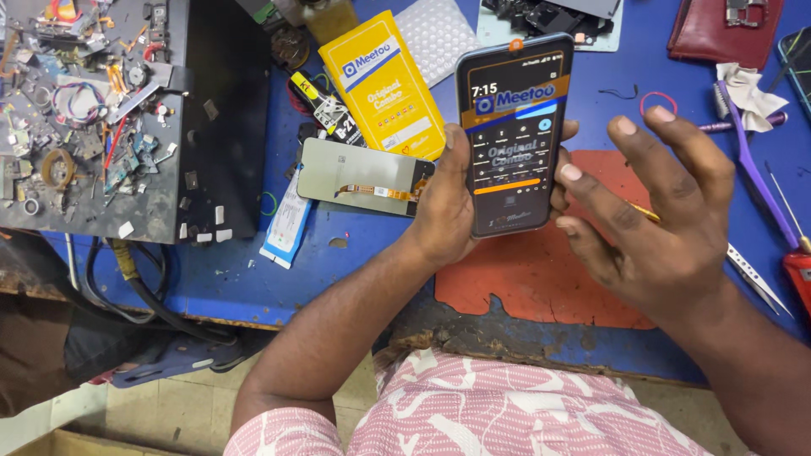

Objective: The person disassembles a smartphone, removes the back cover, and applies adhesive to the internal frame. They then reattach the back cover, secure it with a rubber band, and test the device's screen responsiveness.

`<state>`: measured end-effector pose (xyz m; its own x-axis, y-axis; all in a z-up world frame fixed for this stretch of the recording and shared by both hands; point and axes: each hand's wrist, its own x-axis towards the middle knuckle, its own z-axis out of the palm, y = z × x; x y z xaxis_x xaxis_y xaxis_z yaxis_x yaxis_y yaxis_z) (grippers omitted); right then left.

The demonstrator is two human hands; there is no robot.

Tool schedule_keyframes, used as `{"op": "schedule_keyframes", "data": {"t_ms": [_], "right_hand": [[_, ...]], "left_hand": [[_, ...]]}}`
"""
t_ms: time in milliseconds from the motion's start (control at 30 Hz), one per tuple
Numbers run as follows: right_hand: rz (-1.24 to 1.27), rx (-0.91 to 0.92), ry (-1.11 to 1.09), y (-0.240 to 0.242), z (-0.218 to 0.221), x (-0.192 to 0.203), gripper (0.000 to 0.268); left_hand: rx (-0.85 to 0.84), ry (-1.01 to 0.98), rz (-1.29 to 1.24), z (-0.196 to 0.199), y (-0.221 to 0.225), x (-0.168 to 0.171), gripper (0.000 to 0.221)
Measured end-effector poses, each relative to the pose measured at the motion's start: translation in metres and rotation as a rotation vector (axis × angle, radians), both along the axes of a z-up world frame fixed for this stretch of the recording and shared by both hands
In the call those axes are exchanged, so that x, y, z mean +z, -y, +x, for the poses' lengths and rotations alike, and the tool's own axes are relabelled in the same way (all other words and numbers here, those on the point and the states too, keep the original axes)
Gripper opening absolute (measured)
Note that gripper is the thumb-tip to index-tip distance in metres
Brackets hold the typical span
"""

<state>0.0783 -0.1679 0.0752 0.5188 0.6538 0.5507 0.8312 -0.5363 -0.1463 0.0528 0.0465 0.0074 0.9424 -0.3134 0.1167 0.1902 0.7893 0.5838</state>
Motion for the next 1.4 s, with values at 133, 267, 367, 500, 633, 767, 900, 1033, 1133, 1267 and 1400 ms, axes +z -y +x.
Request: {"op": "schedule_keyframes", "data": {"t_ms": [133, 267, 367, 500, 633, 767, 900, 1033, 1133, 1267, 1400], "right_hand": [[0.013, 0.008, 0.006, -0.002, 0.001, -0.001, 0.036], [0.009, -0.009, -0.022, -0.004, -0.002, -0.001, 0.038], [0.001, -0.009, -0.053, -0.006, -0.005, -0.003, 0.041], [-0.019, 0.008, -0.1, -0.014, -0.011, -0.012, 0.051], [-0.046, -0.009, -0.112, -0.018, -0.015, -0.022, 0.059], [-0.021, 0.09, -0.124, -0.028, -0.021, -0.031, 0.062], [-0.006, 0.004, -0.143, -0.021, -0.013, -0.029, 0.06], [-0.05, -0.018, -0.154, -0.025, -0.015, -0.029, 0.06], [-0.005, 0.099, -0.195, -0.03, -0.02, -0.033, 0.059], [-0.013, -0.012, -0.182, -0.021, -0.013, -0.03, 0.057], [-0.015, 0.087, -0.16, -0.029, -0.02, -0.037, 0.057]], "left_hand": [[-0.035, -0.002, -0.02, -0.002, -0.001, 0.001, 0.095], [-0.024, 0.003, -0.04, -0.002, 0.0, -0.001, 0.097], [0.036, 0.046, -0.057, -0.003, 0.003, -0.002, 0.095], [0.095, 0.067, -0.084, -0.005, 0.005, 0.001, 0.093], [0.14, 0.047, -0.094, -0.004, 0.007, 0.001, 0.094], [0.244, 0.028, 0.001, -0.005, 0.012, -0.001, 0.093], [0.225, 0.053, -0.032, -0.004, 0.011, -0.002, 0.096], [0.259, 0.05, -0.065, -0.003, 0.009, -0.005, 0.097], [0.284, 0.032, -0.045, -0.003, 0.01, -0.004, 0.1], [0.278, 0.07, -0.06, -0.003, 0.009, -0.003, 0.098], [0.304, 0.047, -0.055, -0.003, 0.01, -0.001, 0.099]]}}
